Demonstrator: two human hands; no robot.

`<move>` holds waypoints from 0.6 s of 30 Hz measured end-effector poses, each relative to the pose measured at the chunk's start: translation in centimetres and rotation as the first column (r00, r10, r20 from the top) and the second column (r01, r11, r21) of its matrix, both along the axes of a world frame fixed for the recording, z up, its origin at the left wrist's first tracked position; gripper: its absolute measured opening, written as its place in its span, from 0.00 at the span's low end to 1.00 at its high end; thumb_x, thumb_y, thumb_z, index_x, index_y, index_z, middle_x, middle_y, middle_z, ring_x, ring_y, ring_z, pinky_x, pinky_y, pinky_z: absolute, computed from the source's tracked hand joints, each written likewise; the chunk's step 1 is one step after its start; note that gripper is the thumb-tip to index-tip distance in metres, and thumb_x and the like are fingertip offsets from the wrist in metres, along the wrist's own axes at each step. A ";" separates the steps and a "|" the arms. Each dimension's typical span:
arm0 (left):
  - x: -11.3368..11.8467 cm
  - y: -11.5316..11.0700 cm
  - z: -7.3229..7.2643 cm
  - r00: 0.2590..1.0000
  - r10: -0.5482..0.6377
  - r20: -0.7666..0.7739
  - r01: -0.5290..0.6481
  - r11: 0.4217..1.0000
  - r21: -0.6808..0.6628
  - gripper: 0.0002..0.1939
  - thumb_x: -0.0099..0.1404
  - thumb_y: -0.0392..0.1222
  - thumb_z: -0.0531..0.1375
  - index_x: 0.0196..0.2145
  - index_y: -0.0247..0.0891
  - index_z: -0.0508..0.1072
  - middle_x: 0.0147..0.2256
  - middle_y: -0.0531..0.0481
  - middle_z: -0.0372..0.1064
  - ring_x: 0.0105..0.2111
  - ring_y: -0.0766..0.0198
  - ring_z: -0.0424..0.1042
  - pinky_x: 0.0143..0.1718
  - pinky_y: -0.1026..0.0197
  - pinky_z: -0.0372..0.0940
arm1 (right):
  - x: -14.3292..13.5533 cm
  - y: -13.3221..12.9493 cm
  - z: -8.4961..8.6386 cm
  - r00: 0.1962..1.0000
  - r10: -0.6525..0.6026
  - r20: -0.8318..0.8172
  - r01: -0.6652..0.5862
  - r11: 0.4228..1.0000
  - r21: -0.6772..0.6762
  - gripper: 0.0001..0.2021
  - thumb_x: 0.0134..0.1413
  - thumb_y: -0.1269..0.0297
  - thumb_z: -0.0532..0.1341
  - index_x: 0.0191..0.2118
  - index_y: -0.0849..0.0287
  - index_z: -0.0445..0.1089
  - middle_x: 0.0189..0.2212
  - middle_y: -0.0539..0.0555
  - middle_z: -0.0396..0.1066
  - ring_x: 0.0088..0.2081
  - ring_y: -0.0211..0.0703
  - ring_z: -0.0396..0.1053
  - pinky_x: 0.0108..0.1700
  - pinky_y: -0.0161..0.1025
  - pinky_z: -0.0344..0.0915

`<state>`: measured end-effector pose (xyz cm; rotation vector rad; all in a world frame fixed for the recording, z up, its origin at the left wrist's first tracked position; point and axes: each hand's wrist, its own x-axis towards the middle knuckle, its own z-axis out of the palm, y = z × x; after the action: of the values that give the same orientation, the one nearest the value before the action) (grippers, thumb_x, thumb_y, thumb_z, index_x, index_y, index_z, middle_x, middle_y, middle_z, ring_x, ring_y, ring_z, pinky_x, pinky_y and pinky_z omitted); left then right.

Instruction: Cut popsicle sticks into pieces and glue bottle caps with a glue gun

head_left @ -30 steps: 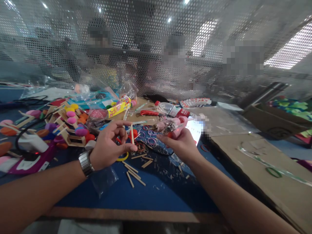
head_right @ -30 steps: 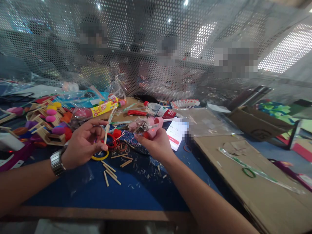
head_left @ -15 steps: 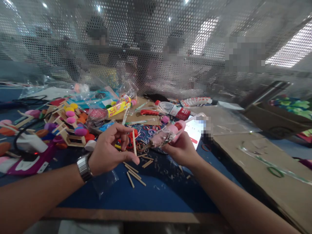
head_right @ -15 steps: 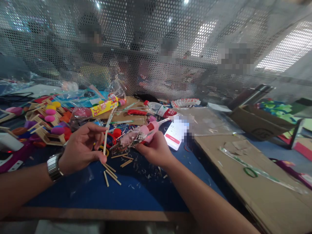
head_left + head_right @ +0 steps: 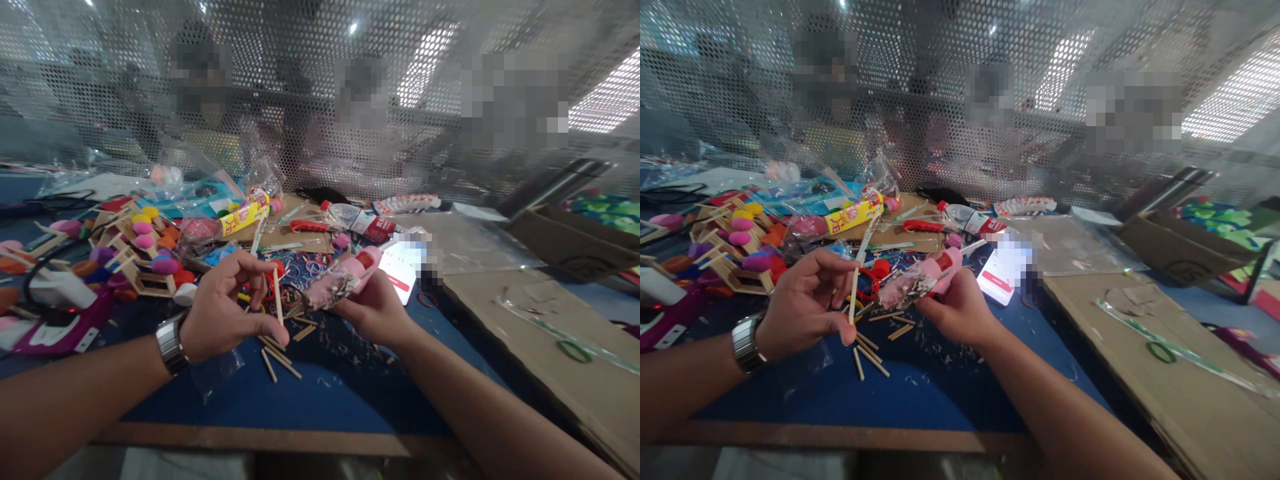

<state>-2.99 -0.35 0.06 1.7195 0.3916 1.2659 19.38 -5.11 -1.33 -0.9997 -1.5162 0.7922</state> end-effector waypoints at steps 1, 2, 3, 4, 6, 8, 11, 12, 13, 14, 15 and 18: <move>0.0 0.0 0.0 1.000 -0.002 0.002 0.002 1.000 0.007 0.32 0.38 0.47 0.79 0.40 0.36 0.74 0.21 0.59 0.64 0.20 0.73 0.61 0.20 0.72 0.61 | 0.0 -0.1 0.0 1.000 0.007 0.010 -0.007 1.000 0.001 0.06 0.41 0.71 0.65 0.27 0.57 0.67 0.23 0.47 0.66 0.25 0.38 0.61 0.28 0.35 0.63; 0.0 0.0 0.0 1.000 -0.004 0.002 0.004 1.000 0.013 0.32 0.38 0.48 0.79 0.40 0.36 0.74 0.21 0.59 0.64 0.20 0.73 0.61 0.20 0.72 0.61 | 0.0 -0.1 0.0 1.000 0.014 0.023 -0.014 1.000 0.002 0.06 0.42 0.71 0.66 0.27 0.57 0.67 0.23 0.47 0.66 0.26 0.38 0.62 0.29 0.35 0.64; 0.0 0.0 -0.1 1.000 -0.006 0.002 0.006 1.000 0.019 0.33 0.38 0.48 0.79 0.41 0.36 0.74 0.21 0.59 0.64 0.20 0.73 0.61 0.20 0.72 0.61 | 0.1 -0.2 0.0 0.999 0.018 0.034 -0.018 1.000 0.002 0.06 0.42 0.71 0.66 0.27 0.57 0.67 0.23 0.47 0.66 0.26 0.38 0.62 0.29 0.36 0.64; 0.0 0.0 -0.1 1.000 -0.008 0.002 0.008 1.000 0.023 0.33 0.38 0.48 0.79 0.41 0.36 0.74 0.21 0.59 0.64 0.20 0.73 0.61 0.20 0.72 0.61 | 0.1 -0.2 0.0 0.999 0.018 0.042 -0.018 1.000 0.001 0.06 0.42 0.70 0.66 0.28 0.57 0.68 0.23 0.47 0.67 0.26 0.39 0.63 0.30 0.36 0.65; -0.1 0.0 -0.2 1.000 -0.008 0.001 0.008 1.000 0.018 0.34 0.38 0.49 0.79 0.41 0.36 0.74 0.22 0.58 0.64 0.20 0.73 0.61 0.21 0.71 0.62 | 0.1 -0.3 0.1 0.999 0.017 0.044 -0.017 1.000 -0.001 0.07 0.43 0.70 0.66 0.28 0.57 0.68 0.23 0.48 0.67 0.26 0.39 0.63 0.31 0.36 0.65; -0.1 0.0 -0.2 1.000 -0.007 -0.002 0.007 1.000 0.009 0.34 0.38 0.48 0.79 0.41 0.36 0.74 0.22 0.58 0.64 0.21 0.73 0.62 0.21 0.72 0.62 | 0.1 -0.3 0.1 0.999 0.026 0.036 -0.026 1.000 -0.003 0.07 0.43 0.70 0.67 0.29 0.57 0.68 0.24 0.48 0.68 0.27 0.40 0.64 0.31 0.37 0.65; -0.2 0.1 -0.3 1.000 -0.009 -0.008 0.009 1.000 0.008 0.34 0.37 0.46 0.79 0.41 0.36 0.74 0.22 0.59 0.65 0.21 0.73 0.62 0.22 0.72 0.62 | 0.0 -0.3 0.1 0.999 0.039 0.038 -0.039 0.999 -0.005 0.07 0.44 0.68 0.67 0.30 0.57 0.68 0.25 0.49 0.69 0.27 0.40 0.65 0.31 0.37 0.66; -0.2 0.1 -0.3 1.000 -0.011 -0.008 0.011 1.000 0.010 0.34 0.37 0.46 0.79 0.41 0.37 0.74 0.22 0.59 0.65 0.21 0.73 0.62 0.22 0.72 0.62 | 0.0 -0.3 0.1 0.998 0.039 0.041 -0.039 0.999 -0.006 0.07 0.44 0.68 0.67 0.29 0.57 0.68 0.24 0.49 0.69 0.27 0.40 0.64 0.31 0.37 0.66; -0.2 0.1 -0.3 1.000 -0.014 -0.008 0.014 1.000 0.010 0.34 0.38 0.46 0.79 0.42 0.37 0.74 0.22 0.59 0.65 0.21 0.73 0.62 0.22 0.72 0.62 | -0.1 -0.3 0.1 0.998 0.037 0.040 -0.037 0.999 -0.006 0.07 0.44 0.68 0.67 0.29 0.57 0.68 0.24 0.49 0.69 0.27 0.40 0.64 0.31 0.37 0.66; -0.2 0.1 -0.3 1.000 -0.015 -0.008 0.015 1.000 0.010 0.34 0.38 0.46 0.79 0.42 0.37 0.74 0.22 0.59 0.64 0.21 0.73 0.62 0.22 0.72 0.62 | -0.1 -0.3 0.2 0.999 0.038 0.037 -0.037 0.999 -0.006 0.07 0.44 0.69 0.67 0.29 0.57 0.68 0.24 0.49 0.68 0.27 0.40 0.64 0.31 0.36 0.65; -0.2 0.1 -0.3 1.000 -0.016 -0.007 0.016 1.000 0.010 0.34 0.38 0.46 0.79 0.42 0.37 0.74 0.22 0.59 0.64 0.21 0.73 0.62 0.22 0.72 0.62 | -0.1 -0.3 0.2 0.999 0.038 0.035 -0.038 0.999 -0.009 0.07 0.44 0.69 0.67 0.29 0.57 0.68 0.24 0.49 0.68 0.27 0.40 0.64 0.30 0.36 0.65; -0.2 0.0 -0.3 1.000 -0.016 -0.010 0.016 1.000 0.006 0.34 0.37 0.47 0.79 0.41 0.36 0.74 0.22 0.58 0.65 0.21 0.73 0.62 0.22 0.72 0.62 | -0.2 -0.4 0.3 0.999 0.044 0.025 -0.043 0.999 -0.022 0.08 0.44 0.69 0.68 0.28 0.57 0.67 0.23 0.48 0.67 0.26 0.39 0.63 0.30 0.36 0.65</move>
<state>-3.15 -0.30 -0.20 1.7318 0.3795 1.2486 19.16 -5.54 -0.98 -0.9986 -1.5588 0.8306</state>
